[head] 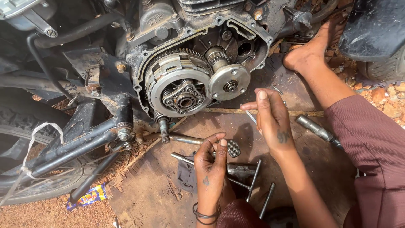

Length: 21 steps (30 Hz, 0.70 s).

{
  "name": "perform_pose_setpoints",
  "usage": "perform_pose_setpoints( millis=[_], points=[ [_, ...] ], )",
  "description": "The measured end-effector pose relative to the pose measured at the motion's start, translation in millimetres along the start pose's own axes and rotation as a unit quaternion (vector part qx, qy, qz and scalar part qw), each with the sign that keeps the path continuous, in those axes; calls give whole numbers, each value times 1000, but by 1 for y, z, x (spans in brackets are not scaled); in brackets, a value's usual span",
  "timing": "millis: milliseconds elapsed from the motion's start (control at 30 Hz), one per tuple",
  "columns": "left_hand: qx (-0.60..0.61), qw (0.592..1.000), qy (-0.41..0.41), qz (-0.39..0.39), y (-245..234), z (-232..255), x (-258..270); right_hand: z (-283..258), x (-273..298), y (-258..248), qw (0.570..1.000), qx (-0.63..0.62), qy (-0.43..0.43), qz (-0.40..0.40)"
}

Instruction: The person repairs a motorcycle engine by placing a metal plate onto the clutch assembly and inserting screws by hand. They then tighten the screws using a screwdriver and a manual impact driver.

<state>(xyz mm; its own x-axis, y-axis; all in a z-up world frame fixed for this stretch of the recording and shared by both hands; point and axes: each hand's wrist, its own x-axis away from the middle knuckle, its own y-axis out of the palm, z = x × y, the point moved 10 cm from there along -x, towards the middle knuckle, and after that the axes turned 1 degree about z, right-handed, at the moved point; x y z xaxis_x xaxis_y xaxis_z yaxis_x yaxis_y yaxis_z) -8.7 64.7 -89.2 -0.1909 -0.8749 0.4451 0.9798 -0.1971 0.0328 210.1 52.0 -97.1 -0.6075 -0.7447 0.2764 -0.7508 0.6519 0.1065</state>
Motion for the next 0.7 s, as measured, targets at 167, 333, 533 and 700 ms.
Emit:
perform_pose_setpoints(
  millis=[167, 333, 533, 700],
  points=[
    [-2, 993, 116, -18, 21, 42, -23, -13, 7, -7, 987, 137, -59, -59],
    [29, 989, 145, 23, 28, 61, -43, -65, 6, 11, 974, 179, -101, -98],
    [-68, 972, 201, 98, 10, 49, -37, -15, -9, -26, 980, 192, -45, 3],
    [137, 989, -56, -14, 9, -53, -30, 106, 24, -46, 973, 74, 199, -87]
  ],
)
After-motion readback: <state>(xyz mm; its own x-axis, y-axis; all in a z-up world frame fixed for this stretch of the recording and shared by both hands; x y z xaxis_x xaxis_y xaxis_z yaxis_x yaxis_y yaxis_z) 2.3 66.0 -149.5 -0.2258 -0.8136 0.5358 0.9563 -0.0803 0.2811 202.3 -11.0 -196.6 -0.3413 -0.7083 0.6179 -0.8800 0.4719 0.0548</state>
